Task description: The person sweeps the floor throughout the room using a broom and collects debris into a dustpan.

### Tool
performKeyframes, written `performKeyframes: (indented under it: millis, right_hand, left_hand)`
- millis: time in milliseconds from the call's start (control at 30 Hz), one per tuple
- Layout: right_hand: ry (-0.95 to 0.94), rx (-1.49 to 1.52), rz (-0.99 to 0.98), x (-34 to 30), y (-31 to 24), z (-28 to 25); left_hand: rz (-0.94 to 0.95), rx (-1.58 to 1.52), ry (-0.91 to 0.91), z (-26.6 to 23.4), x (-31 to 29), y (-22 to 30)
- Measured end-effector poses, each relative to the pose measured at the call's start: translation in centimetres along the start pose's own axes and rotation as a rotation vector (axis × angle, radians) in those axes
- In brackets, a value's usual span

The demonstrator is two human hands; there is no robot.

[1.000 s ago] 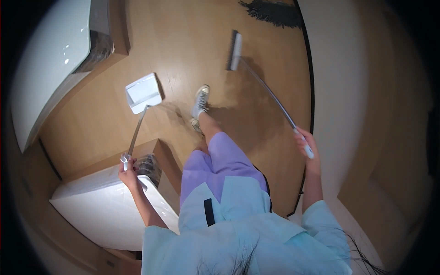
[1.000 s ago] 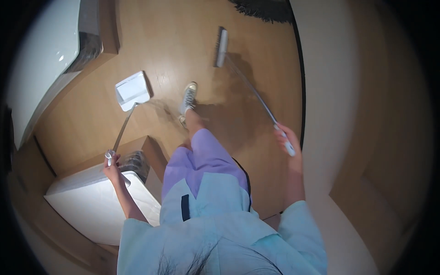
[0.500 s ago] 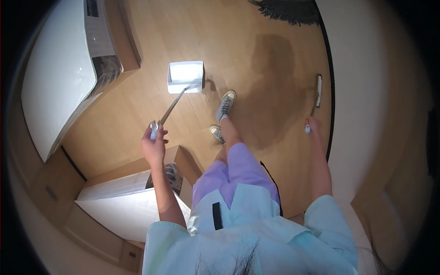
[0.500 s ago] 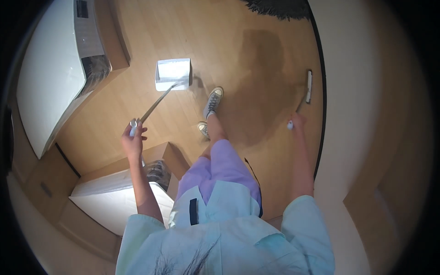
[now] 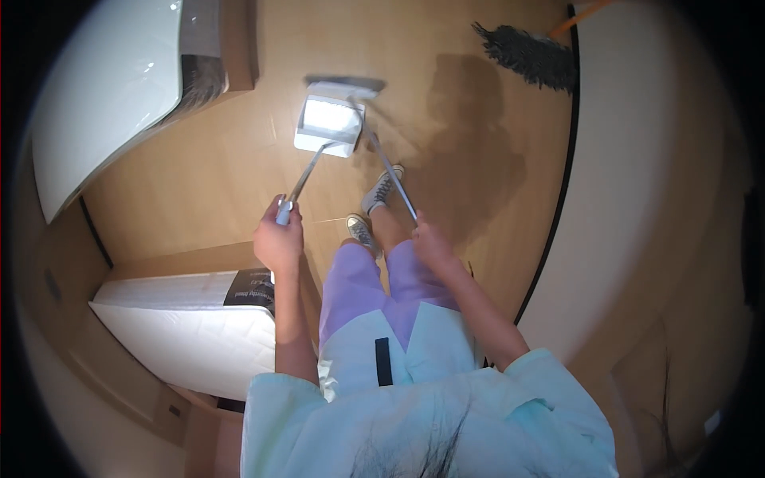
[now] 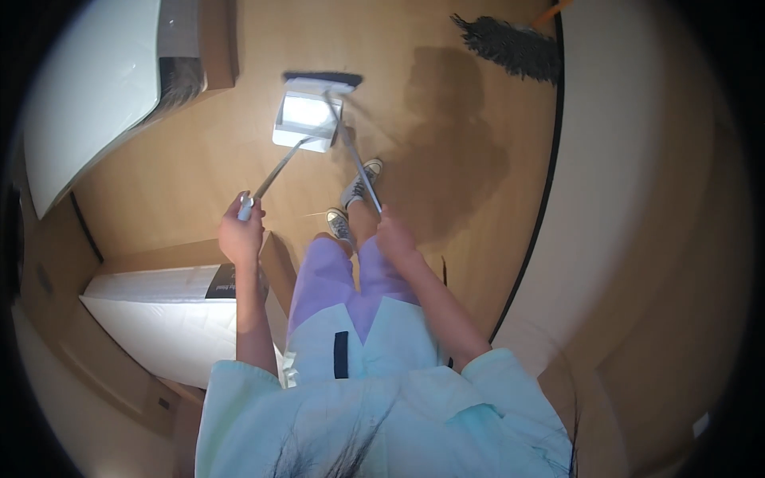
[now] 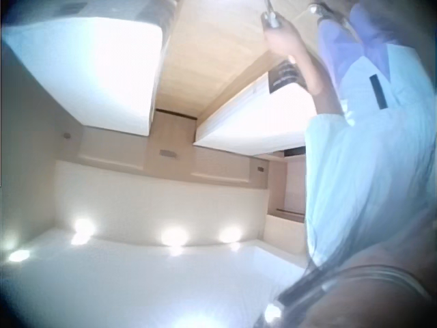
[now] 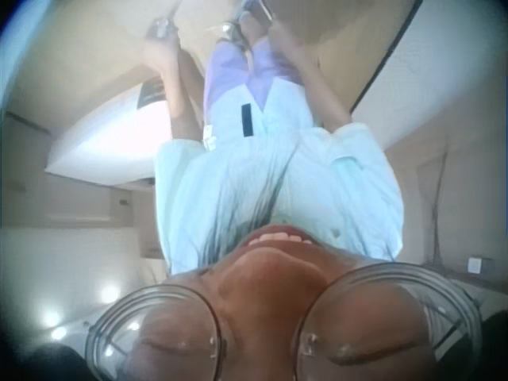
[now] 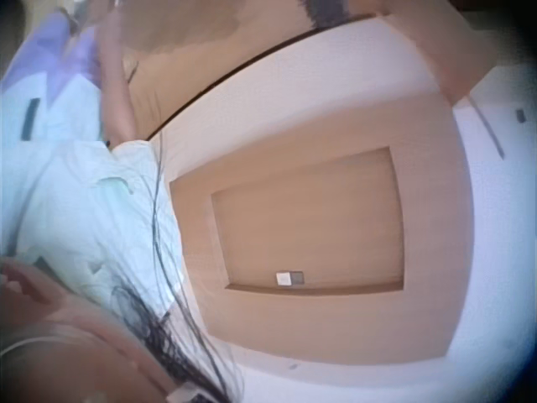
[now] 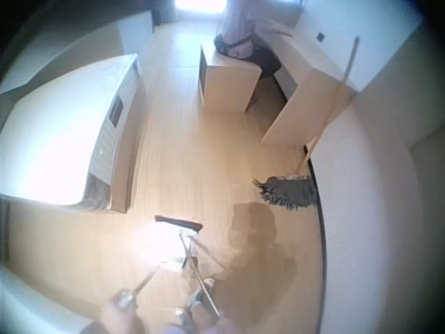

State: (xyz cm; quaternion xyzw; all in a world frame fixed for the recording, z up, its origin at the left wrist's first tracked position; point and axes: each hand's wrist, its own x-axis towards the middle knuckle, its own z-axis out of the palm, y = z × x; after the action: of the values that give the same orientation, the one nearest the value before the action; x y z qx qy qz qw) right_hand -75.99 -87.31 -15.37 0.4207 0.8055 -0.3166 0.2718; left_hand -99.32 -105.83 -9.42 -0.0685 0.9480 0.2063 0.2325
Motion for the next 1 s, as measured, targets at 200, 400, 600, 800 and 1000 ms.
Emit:
performKeyframes:
  millis: [200,400,600,800,1000]
  right_hand:
    - [-0.161,0.070,-0.272,-2.5,-5.6,-3.7]
    - [-0.579,0.755,0.179,-1.0,-6.3,-17.1]
    - [-0.502,1.034,0.350,-1.6,-7.9,-25.4]
    - [-0.425,1.665,0.416,5.0,-10.5,-27.1]
    - [-0.030,1.078,0.461,14.8,-15.3,-20.6]
  left_hand:
    - [-0.025,-0.007,0.030,1.1,-1.9,1.2]
    - [-0.108,-0.096,-0.022,0.9,-0.5,2.8]
    - [-0.218,-0.500,-0.084,-0.5,0.5,2.4]
    - [-0.095,-0.606,-0.056,-5.0,7.9,5.8]
    - [0.100,-0.464,-0.001,-10.7,20.8,9.7]
